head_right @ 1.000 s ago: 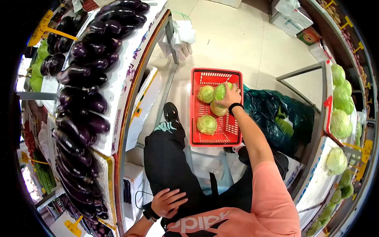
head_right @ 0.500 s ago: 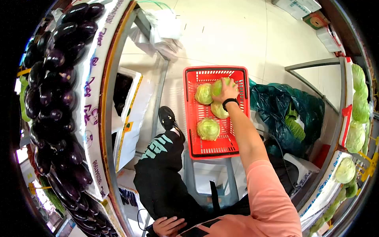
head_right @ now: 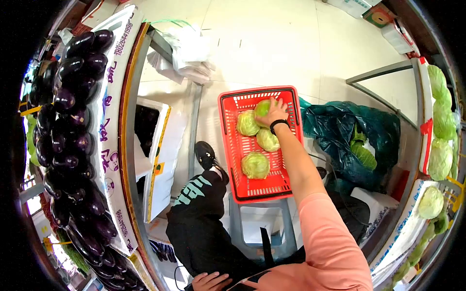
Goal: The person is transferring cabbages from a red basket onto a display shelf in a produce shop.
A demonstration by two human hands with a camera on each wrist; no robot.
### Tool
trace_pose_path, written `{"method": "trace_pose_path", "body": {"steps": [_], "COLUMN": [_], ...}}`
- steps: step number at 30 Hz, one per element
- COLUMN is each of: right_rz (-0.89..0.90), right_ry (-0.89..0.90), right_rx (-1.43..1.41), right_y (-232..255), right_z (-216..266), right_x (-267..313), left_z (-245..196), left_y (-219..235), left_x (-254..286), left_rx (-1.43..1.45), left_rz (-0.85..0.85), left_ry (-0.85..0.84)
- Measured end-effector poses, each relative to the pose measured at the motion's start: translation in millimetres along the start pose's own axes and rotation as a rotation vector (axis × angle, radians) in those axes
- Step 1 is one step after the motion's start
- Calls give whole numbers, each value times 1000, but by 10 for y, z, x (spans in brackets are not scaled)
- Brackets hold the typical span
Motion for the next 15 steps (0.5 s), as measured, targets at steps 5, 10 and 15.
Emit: {"method": "trace_pose_path", "body": {"steps": [5, 10, 15], "right_rz": [15, -191, -371], "right_ry": [107, 642, 497], "right_rx": [-46, -286, -442], "right_y": [80, 1081, 2509], "right_z": [-340, -619, -1450], "right_x": [75, 670, 1562], "left_z": [-98, -172, -436], "left_y": [-21, -70, 176], "left_x": [-41, -13, 121], "left_rx": [56, 111, 6], "left_rz": [-2, 45, -64], "left_ry": [31, -9, -60]}}
Point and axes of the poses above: each hand's wrist, its own x-axis away from the middle knuckle, its own y-axis out of the back of the hand, z = x × y, the point moved 7 cm from there along -x, towards the middle knuckle, and after that the axes turned 2 degrees about x, right-handed, at the moved point
